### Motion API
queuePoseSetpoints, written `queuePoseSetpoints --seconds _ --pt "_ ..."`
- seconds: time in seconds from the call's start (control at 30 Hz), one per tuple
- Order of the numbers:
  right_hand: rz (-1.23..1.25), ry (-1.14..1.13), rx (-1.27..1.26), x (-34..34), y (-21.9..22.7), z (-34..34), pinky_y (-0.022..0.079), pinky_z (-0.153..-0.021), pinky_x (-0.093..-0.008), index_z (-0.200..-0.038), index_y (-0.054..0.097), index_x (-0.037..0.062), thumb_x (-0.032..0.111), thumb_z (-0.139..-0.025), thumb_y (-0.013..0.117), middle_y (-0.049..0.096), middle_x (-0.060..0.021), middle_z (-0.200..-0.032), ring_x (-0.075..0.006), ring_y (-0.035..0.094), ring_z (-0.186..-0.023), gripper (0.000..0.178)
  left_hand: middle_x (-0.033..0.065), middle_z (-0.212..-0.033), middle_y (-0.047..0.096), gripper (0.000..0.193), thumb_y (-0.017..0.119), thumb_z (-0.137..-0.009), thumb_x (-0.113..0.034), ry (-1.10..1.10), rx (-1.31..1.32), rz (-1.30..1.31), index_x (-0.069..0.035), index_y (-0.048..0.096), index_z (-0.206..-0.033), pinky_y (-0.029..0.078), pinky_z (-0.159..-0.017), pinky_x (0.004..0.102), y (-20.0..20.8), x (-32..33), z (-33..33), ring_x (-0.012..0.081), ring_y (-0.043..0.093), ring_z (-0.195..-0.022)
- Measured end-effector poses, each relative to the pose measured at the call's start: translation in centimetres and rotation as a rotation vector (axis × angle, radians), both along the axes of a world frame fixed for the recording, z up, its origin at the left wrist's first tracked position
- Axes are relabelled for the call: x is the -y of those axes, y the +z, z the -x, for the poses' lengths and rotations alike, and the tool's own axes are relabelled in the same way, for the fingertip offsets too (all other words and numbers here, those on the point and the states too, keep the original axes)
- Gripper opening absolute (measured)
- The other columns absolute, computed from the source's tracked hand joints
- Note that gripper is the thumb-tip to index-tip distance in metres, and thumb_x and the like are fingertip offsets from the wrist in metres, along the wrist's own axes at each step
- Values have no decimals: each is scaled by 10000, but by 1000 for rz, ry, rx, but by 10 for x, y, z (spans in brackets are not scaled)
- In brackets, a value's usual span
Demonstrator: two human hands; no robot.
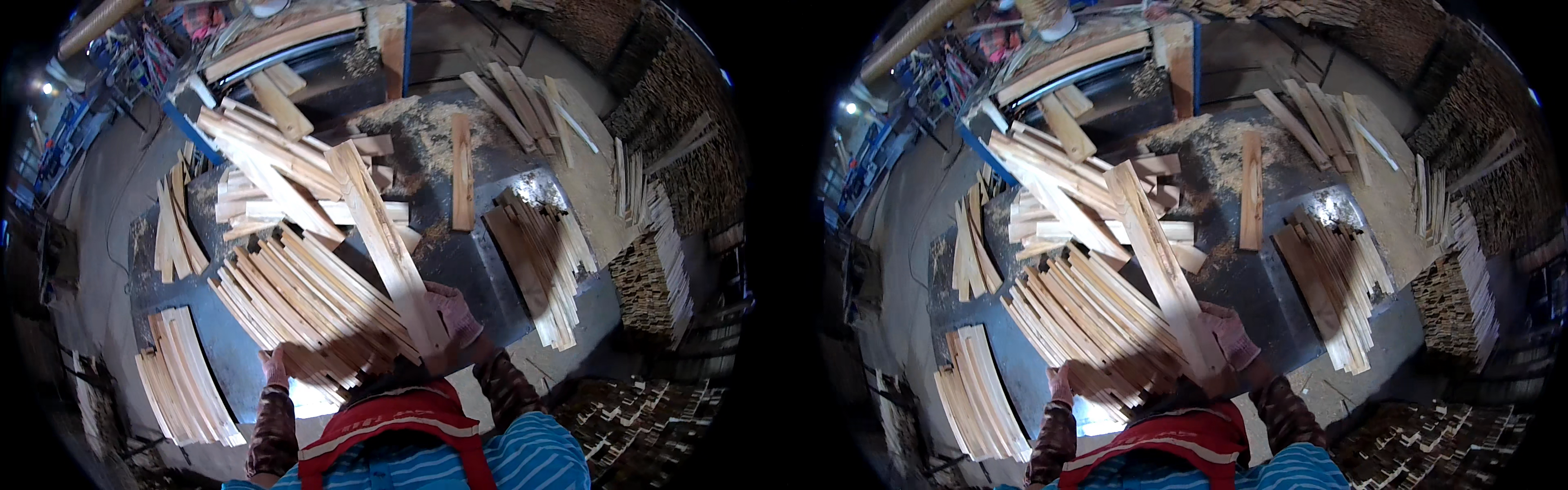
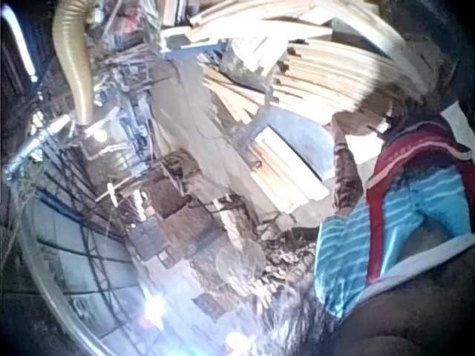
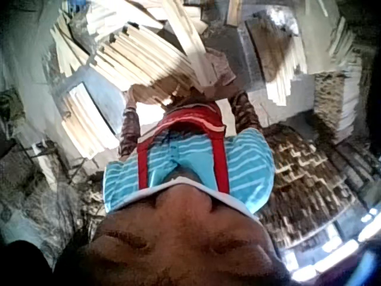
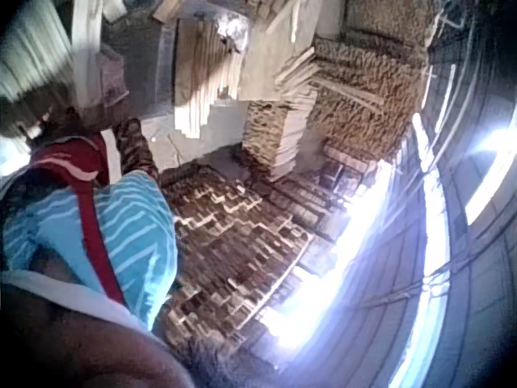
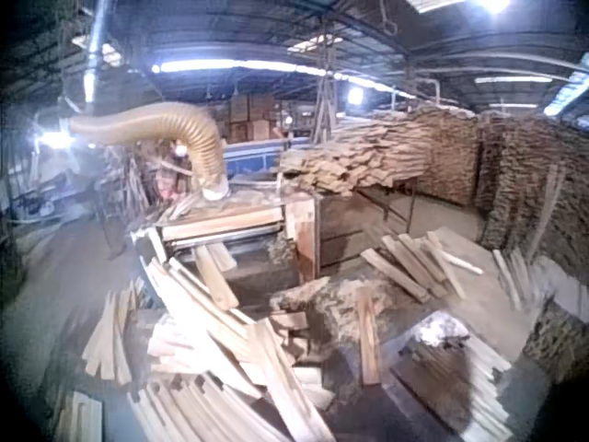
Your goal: The person repeatedly picks up wooden planks from a workbench and stacks them into neat piles. They handle the planks one at a time, aligning them before placing them onto growing stacks. The person briefly pauses to receive a small item from another person before resuming the stacking task.
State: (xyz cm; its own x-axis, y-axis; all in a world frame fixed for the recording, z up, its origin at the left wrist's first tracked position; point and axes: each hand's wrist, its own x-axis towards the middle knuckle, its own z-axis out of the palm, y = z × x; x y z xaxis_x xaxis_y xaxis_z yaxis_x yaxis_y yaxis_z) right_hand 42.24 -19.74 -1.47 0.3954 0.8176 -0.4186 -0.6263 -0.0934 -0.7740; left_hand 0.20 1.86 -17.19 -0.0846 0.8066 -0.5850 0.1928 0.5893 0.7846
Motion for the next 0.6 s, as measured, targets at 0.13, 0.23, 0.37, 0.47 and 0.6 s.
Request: queuePoseSetpoints --seconds 0.13,0.23,0.37,0.47,0.6 --pt "-142 -81 -22 7 -9 -2 527 -907 -302 -1270 621 -20 189 -963 624 700 -76 -1122 -157 656 -1014 371 231 -1471 424 1013 750 -806 -261 -15 -422 -119 26 132 -1556 378 -1085 402 -1 -1 -16 333 481 -1286" --pt "-165 -145 -82 15 -16 -15 532 -916 -315 -1283 607 -12 191 -972 613 688 -88 -1151 -174 661 -1029 372 245 -1454 450 946 733 -821 -199 -34 -249 -177 15 173 -1553 369 -1096 370 18 -5 -35 326 450 -1334" --pt "-262 -191 -143 11 -13 -24 523 -927 -313 -1336 568 -25 151 -971 600 661 -96 -1208 -169 644 -1056 407 199 -1395 516 781 659 -898 -27 -166 -190 -535 -23 228 -1549 454 -1035 348 22 -15 -78 244 520 -1256" --pt "-261 -267 -169 10 -31 -44 538 -918 -318 -1296 591 -18 181 -982 599 663 -93 -1196 -176 651 -1056 371 149 -1232 632 595 650 -941 -47 -418 280 -317 -53 403 -1482 500 -971 341 63 -8 -158 216 606 -1107" --pt "-237 -285 -301 -6 -16 -62 534 -918 -306 -1280 599 -23 206 -987 597 665 -96 -1192 -174 655 -1054 371 140 -1223 637 550 574 -994 -198 -725 503 38 -50 359 -1478 515 -926 367 165 61 -291 197 628 -1064"
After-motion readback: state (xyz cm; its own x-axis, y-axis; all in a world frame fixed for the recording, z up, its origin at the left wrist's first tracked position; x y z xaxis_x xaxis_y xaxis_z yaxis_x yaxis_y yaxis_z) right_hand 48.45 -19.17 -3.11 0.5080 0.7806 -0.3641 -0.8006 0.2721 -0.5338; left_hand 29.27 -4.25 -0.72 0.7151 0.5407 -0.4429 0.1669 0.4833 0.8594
